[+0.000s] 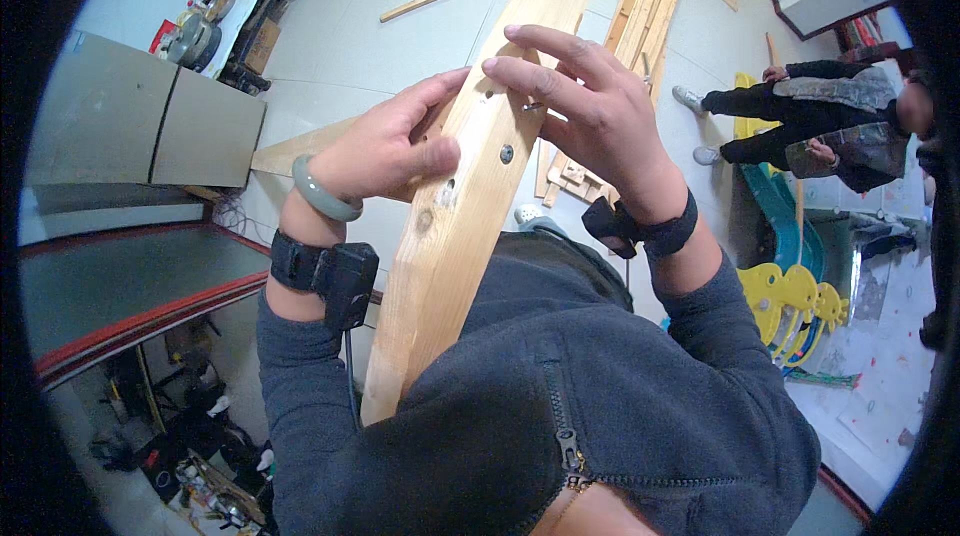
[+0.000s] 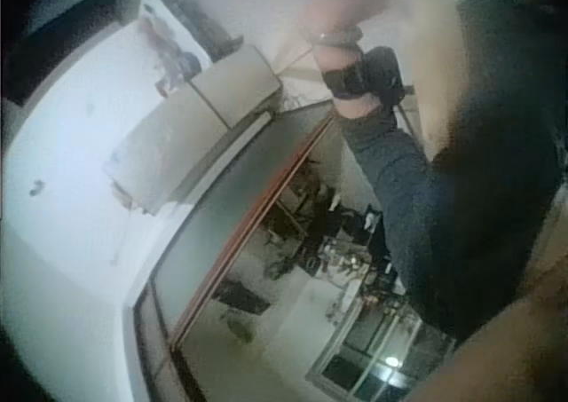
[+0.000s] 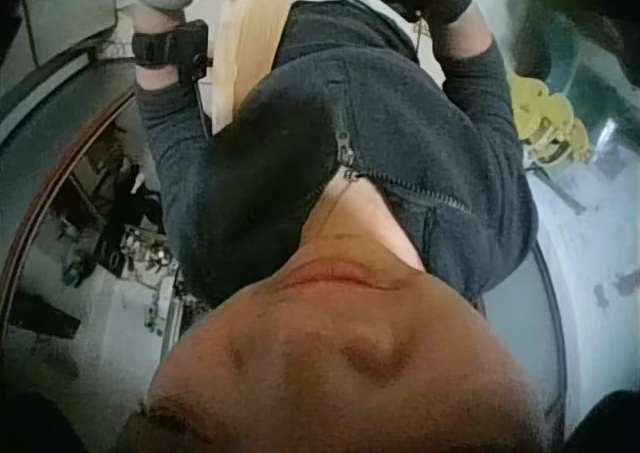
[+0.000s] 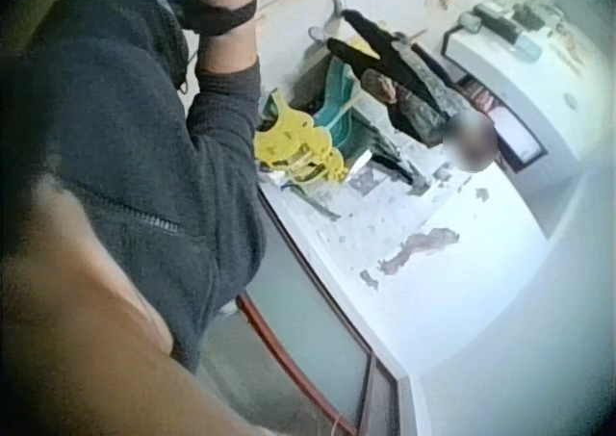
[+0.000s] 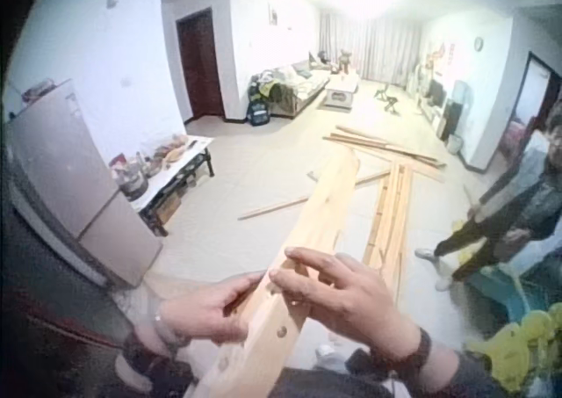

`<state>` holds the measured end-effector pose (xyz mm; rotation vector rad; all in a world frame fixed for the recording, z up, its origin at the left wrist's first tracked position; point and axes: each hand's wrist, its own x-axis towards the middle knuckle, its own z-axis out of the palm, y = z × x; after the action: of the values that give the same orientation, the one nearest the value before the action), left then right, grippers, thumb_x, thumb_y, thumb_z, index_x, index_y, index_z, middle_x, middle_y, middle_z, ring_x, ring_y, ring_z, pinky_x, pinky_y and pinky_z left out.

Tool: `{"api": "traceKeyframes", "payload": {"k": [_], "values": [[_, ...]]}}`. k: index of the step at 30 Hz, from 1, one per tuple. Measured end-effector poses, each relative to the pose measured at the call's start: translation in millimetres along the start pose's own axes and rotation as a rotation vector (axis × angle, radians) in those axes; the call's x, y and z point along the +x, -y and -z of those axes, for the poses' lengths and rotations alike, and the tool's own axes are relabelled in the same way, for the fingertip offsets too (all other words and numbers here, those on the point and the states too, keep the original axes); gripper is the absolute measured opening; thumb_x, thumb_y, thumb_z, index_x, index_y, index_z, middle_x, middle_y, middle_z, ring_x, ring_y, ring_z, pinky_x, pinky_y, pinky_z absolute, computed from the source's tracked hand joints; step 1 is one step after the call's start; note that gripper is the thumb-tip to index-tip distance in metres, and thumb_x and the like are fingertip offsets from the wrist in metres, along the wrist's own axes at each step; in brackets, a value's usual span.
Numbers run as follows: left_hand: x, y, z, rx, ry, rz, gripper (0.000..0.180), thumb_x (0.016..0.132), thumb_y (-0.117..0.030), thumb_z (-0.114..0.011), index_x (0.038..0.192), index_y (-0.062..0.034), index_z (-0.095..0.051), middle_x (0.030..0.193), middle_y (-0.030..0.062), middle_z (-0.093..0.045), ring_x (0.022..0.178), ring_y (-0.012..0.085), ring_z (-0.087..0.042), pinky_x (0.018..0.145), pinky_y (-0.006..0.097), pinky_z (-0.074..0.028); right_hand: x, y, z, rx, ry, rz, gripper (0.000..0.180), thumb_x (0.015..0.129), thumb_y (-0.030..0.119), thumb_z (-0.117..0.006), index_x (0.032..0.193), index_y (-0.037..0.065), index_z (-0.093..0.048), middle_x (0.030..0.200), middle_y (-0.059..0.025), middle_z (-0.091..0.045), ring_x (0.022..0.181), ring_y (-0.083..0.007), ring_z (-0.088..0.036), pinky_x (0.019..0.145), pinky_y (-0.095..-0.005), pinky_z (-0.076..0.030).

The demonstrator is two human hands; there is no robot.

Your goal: The person assembles a wooden chair frame by inserting metal rods into pre-drilled holes and tightening them with a hex key. They align the pieces, secure the joints, and then place the assembled frame on the floor.

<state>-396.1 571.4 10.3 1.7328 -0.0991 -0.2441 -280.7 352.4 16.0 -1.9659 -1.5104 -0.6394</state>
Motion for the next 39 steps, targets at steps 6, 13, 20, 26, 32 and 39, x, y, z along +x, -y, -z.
{"api": "traceKeyframes", "payload": {"k": [6,13,20,26,32,39], "values": [[0.0,-15.4,-16.2,0.067,-0.029,0.070,0.091,0.080,-0.064,-0.065,0.136,0.0035,-0.040,0.118,0.0191,-0.055,0.111,0.0273,-0.055,0.095,0.037,-0.046,1.1,-2.1,4.2,0.165,0.062,0.051,0.058,0.069,0.016,-0.080,0.122,0.029,-0.063,0.126,0.0000,-0.059,0.098,-0.0177,-0.063,0.080,-0.0310,-0.056],[2.3,-18.9,-28.1,0.056,-0.025,0.173,0.093,0.075,-0.057,-0.073,0.137,0.0012,-0.034,0.118,0.0217,-0.054,0.114,0.0295,-0.053,0.096,0.038,-0.045,-0.6,-13.0,-9.9,0.413,0.153,0.149,0.062,0.069,0.016,-0.080,0.126,0.028,-0.060,0.126,-0.0019,-0.058,0.091,-0.0179,-0.062,0.077,-0.0301,-0.056],[37.0,-20.4,-28.2,-0.021,-0.029,0.312,0.108,0.072,-0.047,-0.078,0.144,-0.0047,-0.009,0.114,0.0226,-0.056,0.106,0.0302,-0.058,0.097,0.039,-0.045,-34.6,-45.3,38.7,0.707,0.206,-0.257,0.034,0.083,0.002,-0.062,0.116,0.010,-0.065,0.128,-0.0139,-0.053,0.097,-0.0260,-0.063,0.081,-0.0342,-0.054],[51.8,-28.4,-13.1,0.090,-0.009,0.288,0.097,0.075,-0.039,-0.074,0.144,-0.0097,-0.012,0.115,0.0164,-0.056,0.106,0.0232,-0.055,0.091,0.035,-0.047,-50.4,-42.5,73.0,0.728,0.053,-0.516,0.050,0.101,0.039,-0.035,0.087,0.004,-0.068,0.092,-0.0134,-0.056,0.088,-0.0240,-0.056,0.078,-0.0315,-0.043],[48.5,-45.5,-9.1,0.276,0.021,0.317,0.092,0.079,-0.033,-0.068,0.146,-0.0086,-0.010,0.119,0.0217,-0.052,0.106,0.0271,-0.055,0.101,0.038,-0.041,-41.4,-28.2,86.9,0.829,0.173,-0.603,0.049,0.100,0.039,-0.041,0.075,0.003,-0.064,0.076,-0.0123,-0.060,0.069,-0.0246,-0.058,0.063,-0.0325,-0.045],[44.2,-50.9,-21.9,0.498,0.083,0.061,0.081,0.086,-0.037,-0.057,0.153,-0.0189,-0.015,0.135,0.0219,-0.051,0.112,0.0350,-0.058,0.097,0.038,-0.044,-52.4,-11.3,78.9,1.309,-0.061,-0.661,0.038,0.100,0.032,-0.049,0.093,-0.003,-0.061,0.078,-0.0140,-0.066,0.070,-0.0189,-0.066,0.065,-0.0279,-0.054]]}}
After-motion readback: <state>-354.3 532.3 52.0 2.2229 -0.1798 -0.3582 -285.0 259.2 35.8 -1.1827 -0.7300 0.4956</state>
